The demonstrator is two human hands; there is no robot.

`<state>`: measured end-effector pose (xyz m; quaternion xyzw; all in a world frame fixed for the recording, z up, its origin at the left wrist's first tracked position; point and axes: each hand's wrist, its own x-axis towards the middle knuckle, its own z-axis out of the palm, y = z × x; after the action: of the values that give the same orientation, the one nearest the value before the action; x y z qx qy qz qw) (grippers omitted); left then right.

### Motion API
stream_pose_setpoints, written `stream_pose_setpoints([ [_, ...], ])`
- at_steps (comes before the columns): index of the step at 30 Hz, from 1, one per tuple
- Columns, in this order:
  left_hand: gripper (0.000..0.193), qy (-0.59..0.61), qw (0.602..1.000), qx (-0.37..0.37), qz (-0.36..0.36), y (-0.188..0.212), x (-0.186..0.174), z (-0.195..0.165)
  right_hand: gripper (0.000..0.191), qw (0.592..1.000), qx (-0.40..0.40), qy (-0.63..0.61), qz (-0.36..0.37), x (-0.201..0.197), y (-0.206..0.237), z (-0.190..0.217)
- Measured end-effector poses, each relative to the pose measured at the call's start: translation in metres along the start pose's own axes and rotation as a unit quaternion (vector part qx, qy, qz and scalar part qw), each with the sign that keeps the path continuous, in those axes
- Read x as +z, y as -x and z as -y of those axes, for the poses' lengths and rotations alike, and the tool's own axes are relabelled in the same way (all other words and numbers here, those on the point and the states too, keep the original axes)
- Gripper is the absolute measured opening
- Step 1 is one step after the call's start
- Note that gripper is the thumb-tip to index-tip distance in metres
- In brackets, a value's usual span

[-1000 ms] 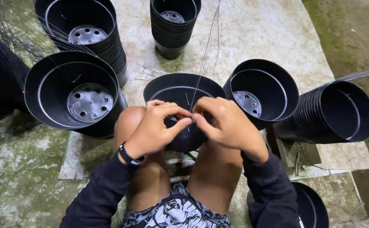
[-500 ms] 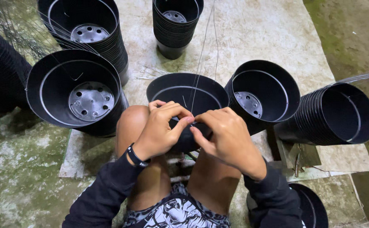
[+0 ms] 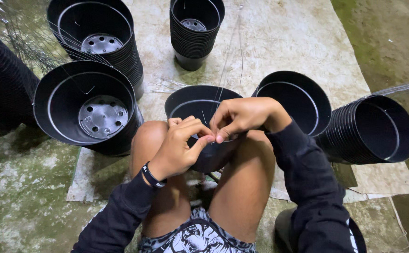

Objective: The person sits on the floor and assembles wire hangers into black plastic planters. They cut wire ties with pliers, bend them into loops, and insert them through holes in the planter rims to form handles. The person repeats this process for multiple planters.

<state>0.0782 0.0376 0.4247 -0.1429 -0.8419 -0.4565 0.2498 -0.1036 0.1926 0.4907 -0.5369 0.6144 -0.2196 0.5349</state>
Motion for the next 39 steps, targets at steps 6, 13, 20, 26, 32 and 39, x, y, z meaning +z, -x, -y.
stream_pose_setpoints([
  [6, 0.006, 0.004, 1.000, 0.010, -0.008, 0.003, -0.001, 0.000, 0.023, 0.995, 0.030, -0.080, 0.048, -0.007, -0.014, -0.019],
  [13, 0.005, 0.014, 1.000, 0.007, -0.002, 0.001, 0.000, 0.000, 0.019, 0.982, 0.041, -0.173, 0.059, -0.009, -0.024, -0.042],
  [20, 0.005, 0.008, 1.000, 0.003, 0.005, 0.002, 0.000, -0.001, 0.012, 0.977, 0.041, -0.191, 0.086, -0.006, -0.038, -0.051],
  [26, 0.005, 0.013, 1.000, 0.009, -0.013, 0.005, -0.001, -0.005, 0.018, 0.994, -0.007, -0.113, 0.012, 0.002, -0.017, -0.021],
  [32, 0.006, -0.016, 0.999, -0.008, -0.039, 0.002, 0.004, -0.007, 0.016, 0.951, -0.073, 0.142, -0.265, 0.051, 0.026, 0.022],
  [39, 0.007, -0.007, 0.998, -0.012, -0.060, 0.001, 0.006, -0.008, 0.020, 0.734, -0.054, 0.369, -0.568, 0.135, 0.009, 0.030],
])
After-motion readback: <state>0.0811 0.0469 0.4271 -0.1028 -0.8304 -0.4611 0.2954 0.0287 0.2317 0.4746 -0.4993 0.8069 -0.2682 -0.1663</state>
